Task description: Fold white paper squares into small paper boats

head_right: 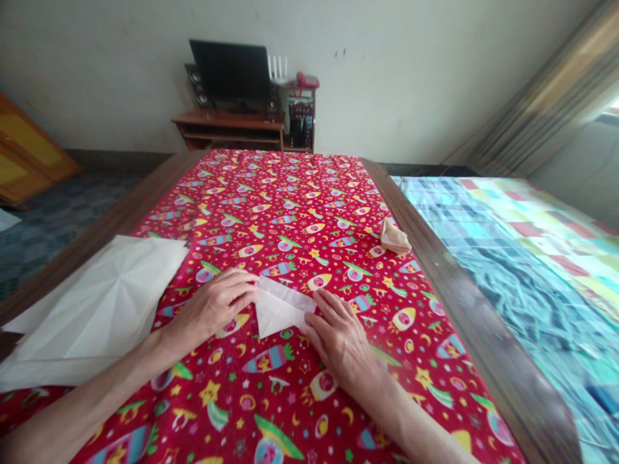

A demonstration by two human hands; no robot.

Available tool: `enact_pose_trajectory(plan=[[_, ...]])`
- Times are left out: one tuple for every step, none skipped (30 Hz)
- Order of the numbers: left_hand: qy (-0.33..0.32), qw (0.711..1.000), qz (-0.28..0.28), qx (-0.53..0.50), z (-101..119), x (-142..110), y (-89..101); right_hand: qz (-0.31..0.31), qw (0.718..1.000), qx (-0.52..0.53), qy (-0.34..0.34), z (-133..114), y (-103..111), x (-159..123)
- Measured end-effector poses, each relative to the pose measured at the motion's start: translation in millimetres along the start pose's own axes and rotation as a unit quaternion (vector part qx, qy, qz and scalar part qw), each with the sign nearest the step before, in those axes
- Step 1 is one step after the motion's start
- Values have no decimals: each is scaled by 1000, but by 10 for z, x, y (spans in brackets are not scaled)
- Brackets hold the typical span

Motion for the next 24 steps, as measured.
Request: enact_pose_trajectory(plan=[[9,1000,-5,-11,-5,83,-10,4,1000,7,-7,28,-16,43],[14,1000,-23,-14,-9,159,-43,7,1000,6,-16,62,-34,79],[14,999,-46,-13,-14,223,-86,6,1000,2,-28,100,-59,105],[10,998,-61,-10,-17,275,-119,3,999,3,-36,132,-88,122],[5,997,-77,-5,-23,313,-153,2,999,7,-41,158,-115,129],[-2,996,-90,0,-28,339,-183,4,999,12,-43,180,-139,126],[-6,995,-100,4,-34,357,-205,7,999,18,-43,195,-157,117],[-6,994,-112,9,-42,368,-224,11,999,22,-42,207,-171,104],[-3,992,-126,12,-50,377,-241,17,999,24,-42,217,-179,90],[3,990,-140,14,-57,385,-254,23,999,26,-40,223,-183,78],[13,988,-154,14,-64,394,-261,28,999,29,-34,222,-185,71],[25,985,-169,11,-71,406,-265,31,999,33,-27,217,-186,70],[38,982,-186,5,-77,418,-269,34,999,38,-19,210,-185,73],[49,978,-204,-4,-84,429,-275,36,998,42,-12,203,-182,80],[61,973,-223,-13,-91,438,-281,38,998,47,-6,196,-177,88],[71,968,-241,-22,-100,443,-289,39,998,51,-3,192,-171,98],[78,962,-259,-29,-106,440,-301,40,998,55,-1,189,-164,109],[81,958,-274,-36,-110,433,-313,40,997,59,-1,187,-156,122],[80,955,-282,-41,-110,422,-319,41,997,63,0,186,-148,137],[76,957,-278,-45,-106,413,-313,40,997,67,0,184,-142,157],[72,961,-264,-49,-101,404,-297,39,997,73,-2,185,-134,181],[70,966,-245,-51,-95,393,-272,38,996,83,-9,193,-128,209],[71,972,-220,-51,-89,382,-235,38,994,99,-19,207,-120,241],[74,977,-193,-50,-81,369,-189,38,991,121,-31,225,-112,277]])
Point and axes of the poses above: each hand's wrist, its own x-axis towards the middle knuckle, its own y-axis out of the back of the hand, z = x × y, the point moved 7 cm from there along x, towards the middle knuckle, and after that the axes turned 14 degrees about y, right-handed, at the moved point
